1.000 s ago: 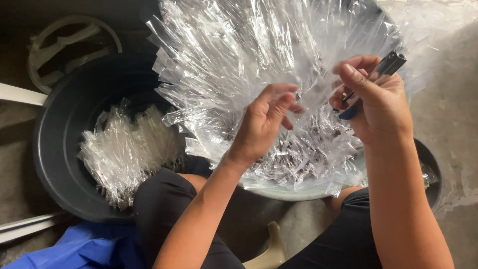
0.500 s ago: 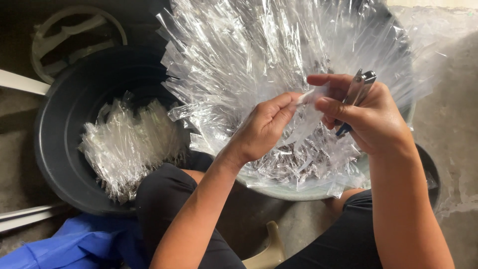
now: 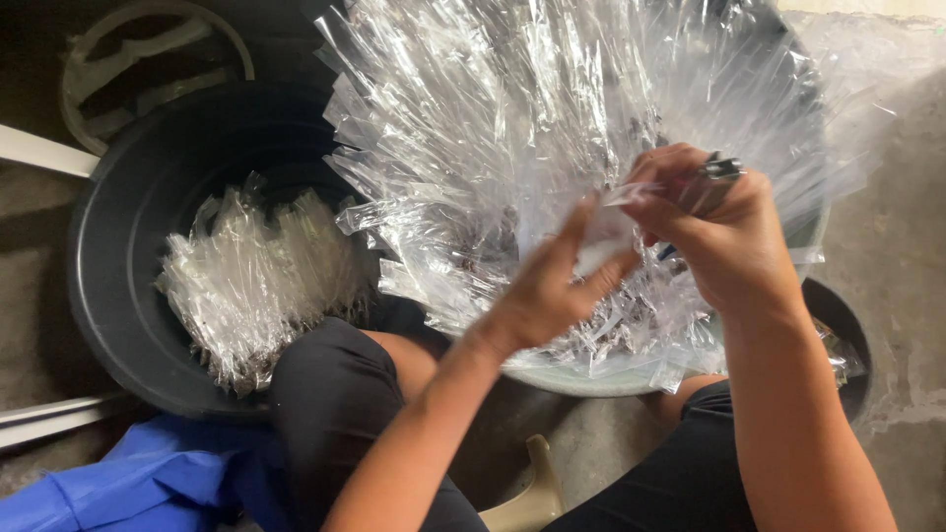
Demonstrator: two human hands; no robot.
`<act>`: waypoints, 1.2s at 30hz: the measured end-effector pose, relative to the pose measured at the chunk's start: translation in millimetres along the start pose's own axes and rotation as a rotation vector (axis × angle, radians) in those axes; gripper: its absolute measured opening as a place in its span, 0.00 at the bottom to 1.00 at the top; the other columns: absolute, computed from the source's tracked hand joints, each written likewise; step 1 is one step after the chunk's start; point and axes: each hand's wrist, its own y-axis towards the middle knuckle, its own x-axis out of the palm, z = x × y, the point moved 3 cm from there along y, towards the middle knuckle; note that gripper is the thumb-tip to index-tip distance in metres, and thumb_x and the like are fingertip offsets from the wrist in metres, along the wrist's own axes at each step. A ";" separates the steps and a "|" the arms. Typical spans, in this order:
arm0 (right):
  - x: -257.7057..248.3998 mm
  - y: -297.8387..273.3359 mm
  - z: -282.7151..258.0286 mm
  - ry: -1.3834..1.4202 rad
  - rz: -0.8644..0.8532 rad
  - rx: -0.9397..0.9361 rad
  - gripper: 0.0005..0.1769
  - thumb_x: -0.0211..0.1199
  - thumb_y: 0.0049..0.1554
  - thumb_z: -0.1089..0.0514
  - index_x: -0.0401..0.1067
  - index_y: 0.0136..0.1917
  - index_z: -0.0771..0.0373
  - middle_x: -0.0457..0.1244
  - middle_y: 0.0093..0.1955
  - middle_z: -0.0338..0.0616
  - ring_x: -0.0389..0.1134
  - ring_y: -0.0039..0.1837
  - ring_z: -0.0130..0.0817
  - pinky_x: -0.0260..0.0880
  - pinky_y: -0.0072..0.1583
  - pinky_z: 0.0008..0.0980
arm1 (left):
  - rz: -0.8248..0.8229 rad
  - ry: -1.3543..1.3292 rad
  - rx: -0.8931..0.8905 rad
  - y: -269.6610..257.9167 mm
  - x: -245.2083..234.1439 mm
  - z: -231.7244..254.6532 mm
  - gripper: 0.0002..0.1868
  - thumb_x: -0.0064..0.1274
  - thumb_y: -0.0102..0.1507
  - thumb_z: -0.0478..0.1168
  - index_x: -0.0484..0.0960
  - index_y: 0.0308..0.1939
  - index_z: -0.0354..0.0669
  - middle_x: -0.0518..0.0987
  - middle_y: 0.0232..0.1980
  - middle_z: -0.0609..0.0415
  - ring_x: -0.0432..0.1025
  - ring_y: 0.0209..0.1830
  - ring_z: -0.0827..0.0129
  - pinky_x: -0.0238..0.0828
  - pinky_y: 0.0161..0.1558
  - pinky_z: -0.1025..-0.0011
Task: Manually packing small items into plastic bags and sealing them with a stapler
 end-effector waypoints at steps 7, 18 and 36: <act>-25.0 -17.2 -24.3 0.032 0.086 -0.138 0.05 0.63 0.64 0.64 0.72 0.49 0.53 0.64 0.38 0.32 0.62 0.41 0.21 0.63 0.50 0.24 | -0.144 0.896 -0.163 -55.0 1.5 -108.7 0.07 0.54 0.67 0.39 0.78 0.43 0.38 0.73 0.34 0.56 0.66 0.28 0.70 0.65 0.27 0.72; -22.8 -15.3 -2.2 -0.130 0.131 -0.045 0.04 0.67 0.63 0.65 0.74 0.50 0.61 0.68 0.47 0.40 0.66 0.38 0.21 0.68 0.38 0.17 | 0.929 0.410 -0.170 -10.7 -114.6 -83.1 0.06 0.49 0.67 0.39 0.76 0.45 0.41 0.79 0.46 0.51 0.74 0.45 0.64 0.75 0.50 0.68; -6.1 -7.8 -3.8 -0.006 0.084 0.131 0.08 0.72 0.55 0.60 0.74 0.44 0.63 0.65 0.44 0.40 0.63 0.37 0.21 0.64 0.38 0.18 | 0.036 -0.110 -0.212 3.2 -1.4 16.6 0.22 0.46 0.67 0.55 0.64 0.55 0.43 0.73 0.44 0.53 0.71 0.35 0.66 0.71 0.34 0.69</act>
